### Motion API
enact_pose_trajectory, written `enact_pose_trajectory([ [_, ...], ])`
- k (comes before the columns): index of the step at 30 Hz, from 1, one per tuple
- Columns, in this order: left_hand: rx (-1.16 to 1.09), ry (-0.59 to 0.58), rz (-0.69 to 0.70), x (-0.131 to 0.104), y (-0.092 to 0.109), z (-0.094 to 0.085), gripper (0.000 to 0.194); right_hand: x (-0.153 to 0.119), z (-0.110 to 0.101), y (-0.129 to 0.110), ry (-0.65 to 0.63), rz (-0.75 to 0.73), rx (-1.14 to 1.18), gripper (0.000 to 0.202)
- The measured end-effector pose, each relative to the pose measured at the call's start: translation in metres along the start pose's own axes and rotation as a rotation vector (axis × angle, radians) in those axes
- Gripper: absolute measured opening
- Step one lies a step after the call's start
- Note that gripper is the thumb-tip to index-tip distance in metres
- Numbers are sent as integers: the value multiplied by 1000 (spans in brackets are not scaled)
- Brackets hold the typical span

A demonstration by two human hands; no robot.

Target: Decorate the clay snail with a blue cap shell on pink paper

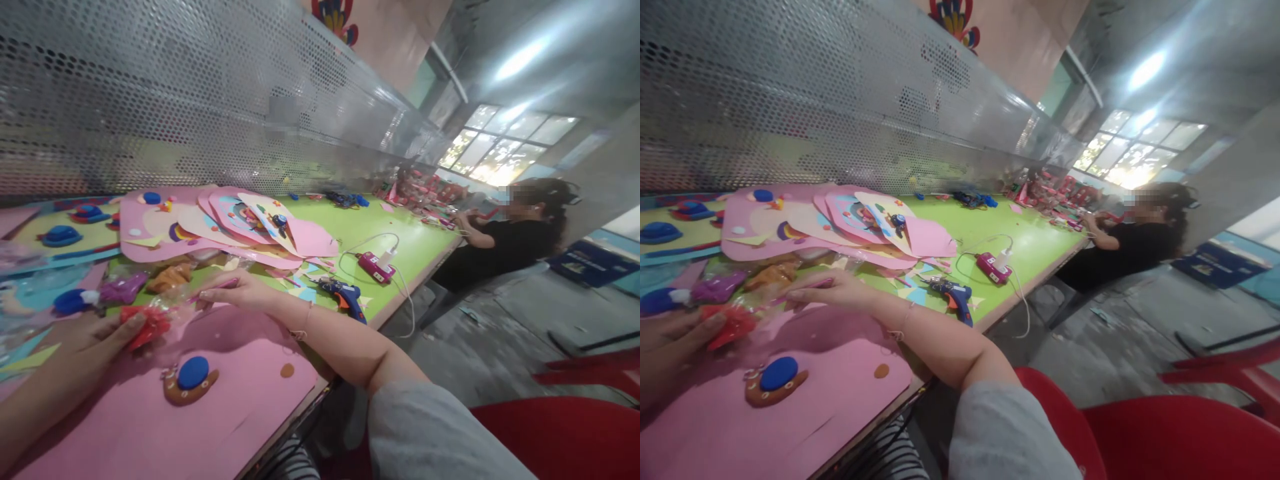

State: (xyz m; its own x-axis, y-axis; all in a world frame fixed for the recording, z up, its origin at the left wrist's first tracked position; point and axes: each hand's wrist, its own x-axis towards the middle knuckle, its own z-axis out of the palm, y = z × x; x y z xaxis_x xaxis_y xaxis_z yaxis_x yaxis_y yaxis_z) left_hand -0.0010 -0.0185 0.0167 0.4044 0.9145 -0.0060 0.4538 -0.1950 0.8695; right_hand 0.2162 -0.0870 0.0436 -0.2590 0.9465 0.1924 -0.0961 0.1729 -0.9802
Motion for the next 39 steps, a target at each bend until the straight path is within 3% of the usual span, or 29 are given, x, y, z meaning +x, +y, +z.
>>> enact_pose_trajectory([
  [4, -93, -81, -41, -18, 17, 2, 45, 0, 6, 13, 11, -1, -163, 7],
  [7, -377, -164, -101, -30, 25, 6, 44, -5, 13, 17, -25, -89, -335, 7],
  [12, -513, -227, -184, -35, 23, 9, 48, -15, 21, 18, -78, -126, -403, 15],
  [16, -605, -271, -223, -36, 21, 9, 48, -17, 19, 19, -1, -129, -452, 24],
  [23, -655, -199, -128, -31, 20, 10, 48, -17, 2, 14, 78, -218, -410, 32],
  [27, -640, -202, -127, -28, 14, 10, 45, -19, 3, 14, 35, -188, -371, 37],
  [32, -633, -226, -161, -28, 8, 10, 43, -19, 5, 15, 83, -186, -377, 33],
  [39, -618, -232, -151, -32, 15, 10, 39, -19, 16, 25, -37, -142, -539, 23],
])
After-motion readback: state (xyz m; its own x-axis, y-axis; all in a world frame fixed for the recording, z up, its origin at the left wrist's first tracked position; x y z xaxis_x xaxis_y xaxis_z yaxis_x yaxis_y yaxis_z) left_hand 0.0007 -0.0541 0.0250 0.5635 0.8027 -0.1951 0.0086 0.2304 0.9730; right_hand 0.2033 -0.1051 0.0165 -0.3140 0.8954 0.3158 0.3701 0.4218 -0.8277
